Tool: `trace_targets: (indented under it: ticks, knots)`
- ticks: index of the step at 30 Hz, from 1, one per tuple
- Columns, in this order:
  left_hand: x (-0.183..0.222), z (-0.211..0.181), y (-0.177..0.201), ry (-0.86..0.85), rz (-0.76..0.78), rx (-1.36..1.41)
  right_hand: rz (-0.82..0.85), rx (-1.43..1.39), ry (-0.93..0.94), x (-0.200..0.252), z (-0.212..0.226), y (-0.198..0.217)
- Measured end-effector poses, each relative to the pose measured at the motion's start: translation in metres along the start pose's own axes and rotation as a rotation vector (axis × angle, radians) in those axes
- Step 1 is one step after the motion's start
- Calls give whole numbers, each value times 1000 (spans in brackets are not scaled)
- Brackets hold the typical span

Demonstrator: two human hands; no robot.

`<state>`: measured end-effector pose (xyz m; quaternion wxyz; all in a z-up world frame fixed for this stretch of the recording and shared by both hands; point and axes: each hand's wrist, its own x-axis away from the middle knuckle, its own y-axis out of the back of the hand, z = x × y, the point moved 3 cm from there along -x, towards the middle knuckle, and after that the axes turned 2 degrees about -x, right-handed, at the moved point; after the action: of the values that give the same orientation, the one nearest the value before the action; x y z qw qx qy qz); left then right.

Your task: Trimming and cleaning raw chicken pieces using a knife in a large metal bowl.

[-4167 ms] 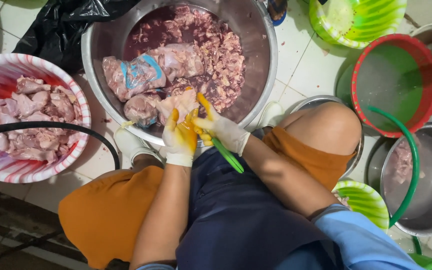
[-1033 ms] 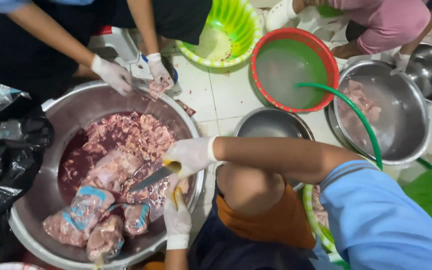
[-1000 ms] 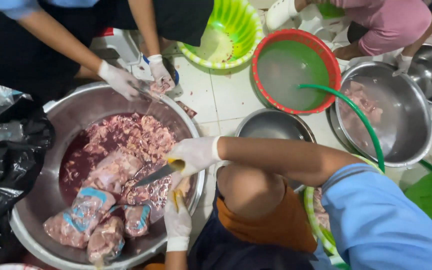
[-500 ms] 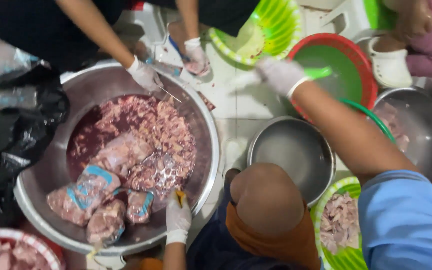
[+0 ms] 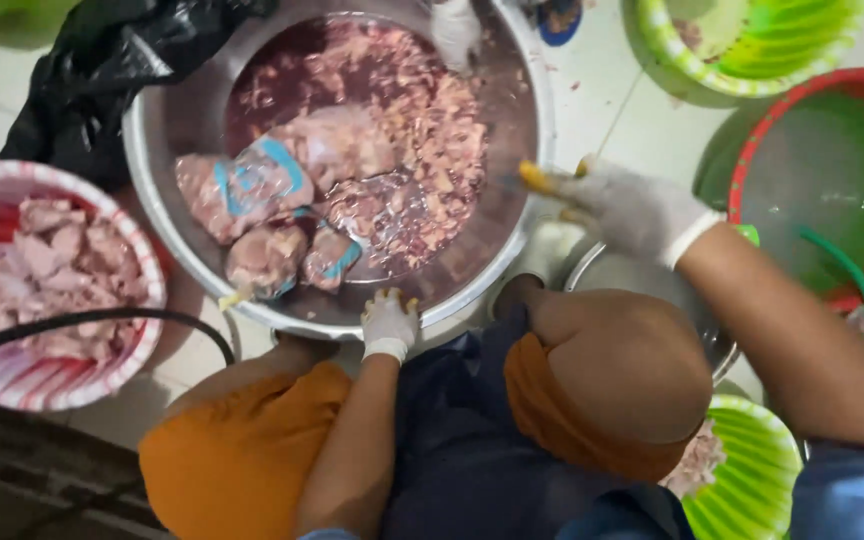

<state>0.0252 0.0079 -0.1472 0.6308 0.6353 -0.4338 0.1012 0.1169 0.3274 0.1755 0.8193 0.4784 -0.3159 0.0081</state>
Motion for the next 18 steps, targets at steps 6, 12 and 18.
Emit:
trace_targets:
  ticks: [6,12,18]
  knots:
    - [-41,7,-13,-8,68,-60,11,305,-10,40,59,-23]
    - [-122,-23,11,-51,-135,203,-335,642,-93,49,81,-36]
    - [-186,-59,18,-200,-325,451,-208,330,-133,19,74,-30]
